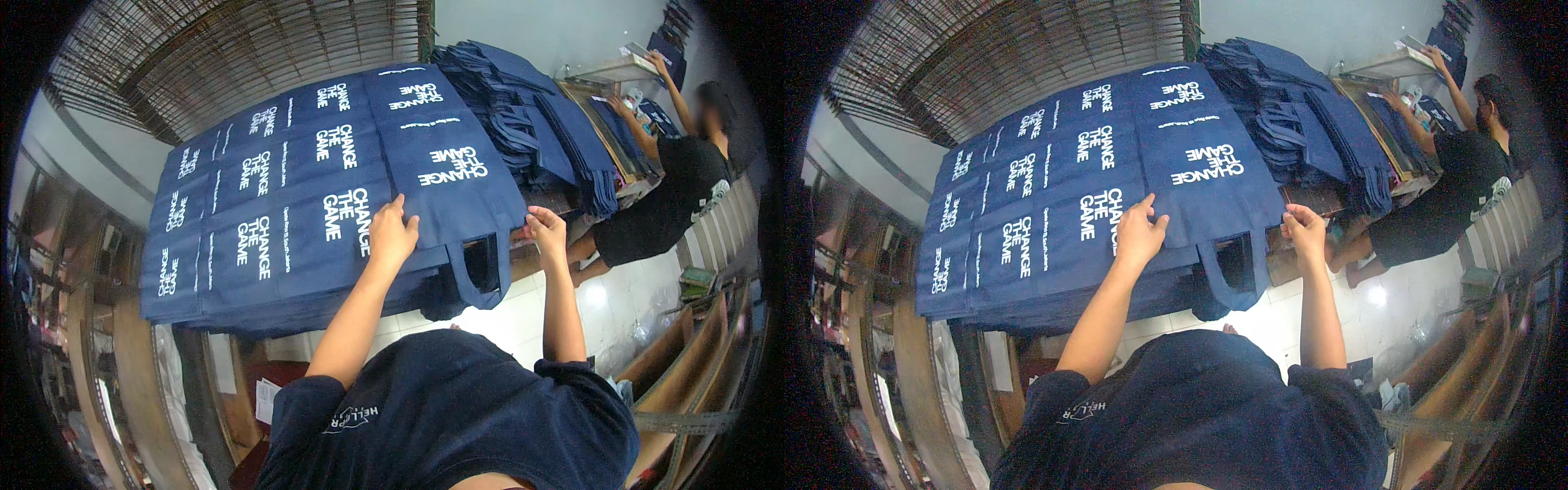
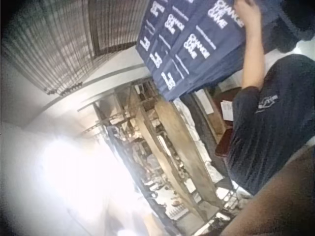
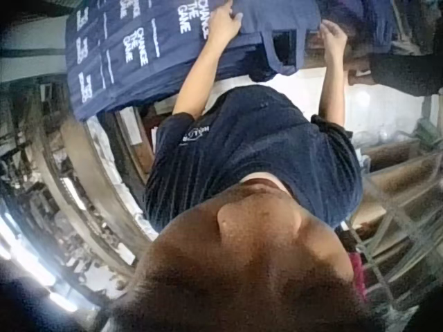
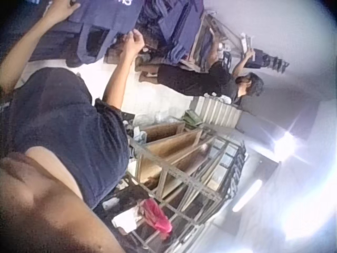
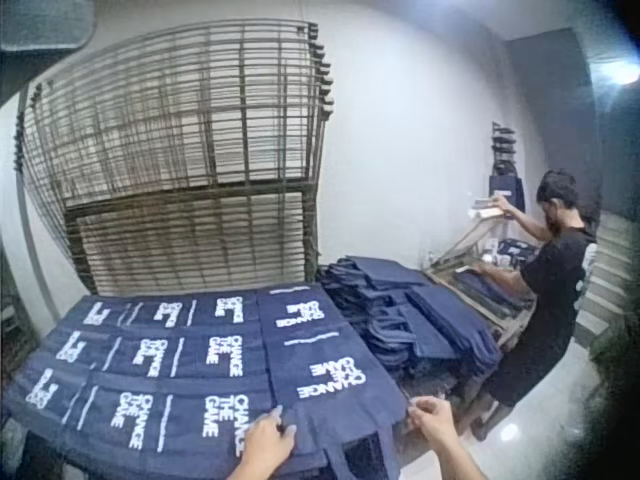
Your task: The person repeatedly picks up blue tote bags from a pile and places them onto a metal drying rack. The person aligns the bags on the rack and continues stacking them one by one. Another person is visible in the background working at a separate table.
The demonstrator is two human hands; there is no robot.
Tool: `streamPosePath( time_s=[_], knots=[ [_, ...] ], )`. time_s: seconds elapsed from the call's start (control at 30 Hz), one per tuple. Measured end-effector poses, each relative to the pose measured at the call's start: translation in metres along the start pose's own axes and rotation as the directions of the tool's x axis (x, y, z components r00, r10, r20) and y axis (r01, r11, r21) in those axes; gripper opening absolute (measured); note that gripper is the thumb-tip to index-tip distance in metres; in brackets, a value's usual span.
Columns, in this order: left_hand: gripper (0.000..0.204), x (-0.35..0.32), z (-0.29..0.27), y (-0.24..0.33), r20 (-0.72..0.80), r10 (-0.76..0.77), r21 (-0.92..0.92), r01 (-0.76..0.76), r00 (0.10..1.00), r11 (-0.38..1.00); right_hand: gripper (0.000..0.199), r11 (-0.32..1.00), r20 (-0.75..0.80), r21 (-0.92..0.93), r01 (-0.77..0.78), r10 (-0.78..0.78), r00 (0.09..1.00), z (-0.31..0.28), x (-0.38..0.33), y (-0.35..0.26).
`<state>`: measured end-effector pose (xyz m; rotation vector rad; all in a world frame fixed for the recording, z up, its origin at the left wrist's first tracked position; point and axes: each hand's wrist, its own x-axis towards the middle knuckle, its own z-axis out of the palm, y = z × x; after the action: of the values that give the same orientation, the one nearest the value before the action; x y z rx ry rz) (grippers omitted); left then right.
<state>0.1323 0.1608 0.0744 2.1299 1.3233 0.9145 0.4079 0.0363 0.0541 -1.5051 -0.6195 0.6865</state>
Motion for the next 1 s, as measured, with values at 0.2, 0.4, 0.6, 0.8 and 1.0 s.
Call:
streamPosePath(
  time_s=[0.2, 0.4, 0.6, 0.8, 1.0],
  knots=[
    [0.046, 0.002, -0.002, 0.000, -0.012, -0.015, 0.043, 0.016, 1.000, 0.999, 0.015, 0.998, 0.033, 0.061, 0.005, -0.007, 0.999, -0.001, 0.006, 0.004],
    [0.048, 0.001, -0.002, -0.002, -0.009, -0.035, 0.076, 0.036, 0.999, 0.996, 0.016, 0.999, 0.091, 0.007, 0.052, -0.052, 0.994, -0.003, 0.011, 0.003],
    [0.064, -0.016, -0.032, 0.021, -0.151, -0.007, 0.118, 0.025, 0.988, 0.993, 0.028, 0.913, -0.025, -0.292, 0.286, -0.307, 0.951, -0.013, 0.011, -0.015],
    [0.055, -0.068, -0.103, 0.030, -0.420, 0.040, 0.049, -0.022, 0.907, 0.999, 0.029, 0.620, 0.170, -0.357, 0.699, -0.693, 0.701, 0.029, 0.038, -0.166],
    [0.036, -0.194, -0.132, -0.064, -0.715, -0.053, 0.133, 0.210, 0.697, 0.969, 0.042, -0.110, 0.343, -0.431, 0.896, -0.938, 0.050, 0.155, 0.080, -0.358]
  ],
)
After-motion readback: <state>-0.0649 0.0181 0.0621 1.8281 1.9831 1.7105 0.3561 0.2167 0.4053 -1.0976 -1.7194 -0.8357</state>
